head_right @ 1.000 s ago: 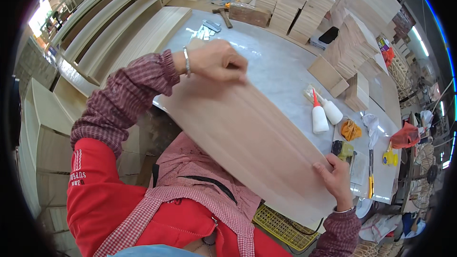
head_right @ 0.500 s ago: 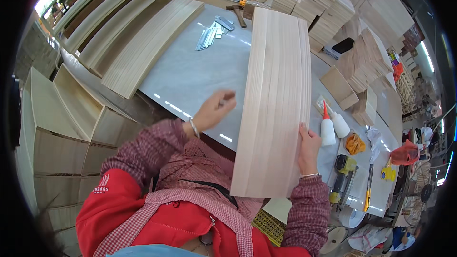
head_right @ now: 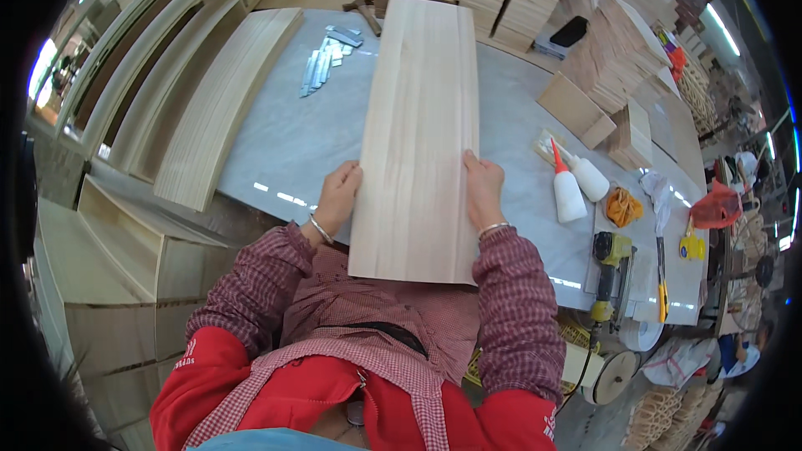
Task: The recorder is assembling wooden boards into a frame-like structure using wood glue and a pneumatic nail gun.
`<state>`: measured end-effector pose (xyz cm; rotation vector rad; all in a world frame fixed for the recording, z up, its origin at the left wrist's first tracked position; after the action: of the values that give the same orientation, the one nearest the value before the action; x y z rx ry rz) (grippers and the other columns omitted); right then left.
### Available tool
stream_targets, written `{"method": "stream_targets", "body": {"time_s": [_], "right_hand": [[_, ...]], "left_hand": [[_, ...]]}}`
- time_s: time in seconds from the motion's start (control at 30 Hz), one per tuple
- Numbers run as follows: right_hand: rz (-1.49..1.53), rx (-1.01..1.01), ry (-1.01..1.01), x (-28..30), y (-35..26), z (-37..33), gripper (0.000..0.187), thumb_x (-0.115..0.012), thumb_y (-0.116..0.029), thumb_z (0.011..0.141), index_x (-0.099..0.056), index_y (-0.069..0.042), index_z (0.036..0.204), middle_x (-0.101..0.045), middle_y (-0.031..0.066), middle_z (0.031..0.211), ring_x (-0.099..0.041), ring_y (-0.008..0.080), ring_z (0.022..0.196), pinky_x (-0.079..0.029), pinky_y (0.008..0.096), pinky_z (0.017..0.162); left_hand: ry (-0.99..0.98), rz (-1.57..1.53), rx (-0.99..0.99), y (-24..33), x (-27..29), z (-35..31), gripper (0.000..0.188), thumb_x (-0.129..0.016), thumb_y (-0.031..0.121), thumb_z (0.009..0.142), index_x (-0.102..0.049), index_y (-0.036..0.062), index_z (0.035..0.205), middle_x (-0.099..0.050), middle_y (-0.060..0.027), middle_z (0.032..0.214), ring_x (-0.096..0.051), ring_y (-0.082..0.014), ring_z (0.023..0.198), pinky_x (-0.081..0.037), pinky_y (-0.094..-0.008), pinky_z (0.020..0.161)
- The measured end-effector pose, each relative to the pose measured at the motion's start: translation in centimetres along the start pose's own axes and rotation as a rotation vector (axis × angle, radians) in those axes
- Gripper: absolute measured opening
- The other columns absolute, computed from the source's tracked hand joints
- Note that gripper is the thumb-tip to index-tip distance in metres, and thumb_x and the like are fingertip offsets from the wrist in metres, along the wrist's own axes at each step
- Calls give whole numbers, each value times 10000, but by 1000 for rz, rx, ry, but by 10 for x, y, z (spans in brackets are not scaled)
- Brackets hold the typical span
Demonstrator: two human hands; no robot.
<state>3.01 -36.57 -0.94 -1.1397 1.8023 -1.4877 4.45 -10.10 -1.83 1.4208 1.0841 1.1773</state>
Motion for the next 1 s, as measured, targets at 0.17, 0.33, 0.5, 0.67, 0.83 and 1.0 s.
{"method": "stream_targets", "body": {"time_s": [0.17,0.33,0.5,0.67,0.83,1.0], "right_hand": [[-108,23,-31,0,16,20,245,-590,-192,879,-635,44,832,-606,68,740,-532,125,658,-458,244,585],[-217,182,-29,55,-11,50,185,-568,-160,846,-643,1,896,-613,69,732,-567,137,639,-487,251,523],[-360,291,457,207,-36,125,149,-548,-73,834,-637,23,906,-636,89,769,-608,166,623,-503,253,545],[-193,172,512,259,-45,166,158,-571,-69,821,-621,45,918,-638,93,769,-626,174,624,-506,252,558],[32,175,442,263,-29,218,200,-598,-56,786,-592,59,948,-634,92,766,-618,172,577,-492,268,543],[-138,186,334,239,-41,218,184,-610,-20,770,-595,27,947,-631,84,794,-578,164,549,-464,261,520]], "left_hand": [[27,208,21,-22,19,23,338,-461,178,913,-611,-54,1107,-673,-124,991,-565,-176,805,-458,-275,754],[0,165,83,-21,32,27,312,-533,151,895,-617,-44,1124,-666,-74,949,-568,-137,759,-464,-234,678],[-45,57,206,-18,32,7,324,-551,159,927,-584,-37,1182,-646,-80,951,-569,-115,795,-476,-221,700],[-20,93,193,-22,28,-23,332,-543,123,929,-550,-31,1223,-629,-95,1015,-564,-126,841,-474,-227,741],[16,103,177,-20,26,-39,351,-525,86,930,-511,-30,1261,-608,-106,1064,-558,-143,882,-470,-237,773],[17,137,153,-16,23,-46,375,-516,61,925,-479,-32,1286,-593,-109,1080,-551,-160,905,-468,-256,808]]}}
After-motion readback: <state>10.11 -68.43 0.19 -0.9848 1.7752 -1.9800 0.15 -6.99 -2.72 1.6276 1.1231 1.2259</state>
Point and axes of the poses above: each hand's wrist, its own z-axis towards the middle knuckle, its own x-axis out of the back of the hand, y = z × x, the point moved 5 cm from there along z, towards the middle knuckle
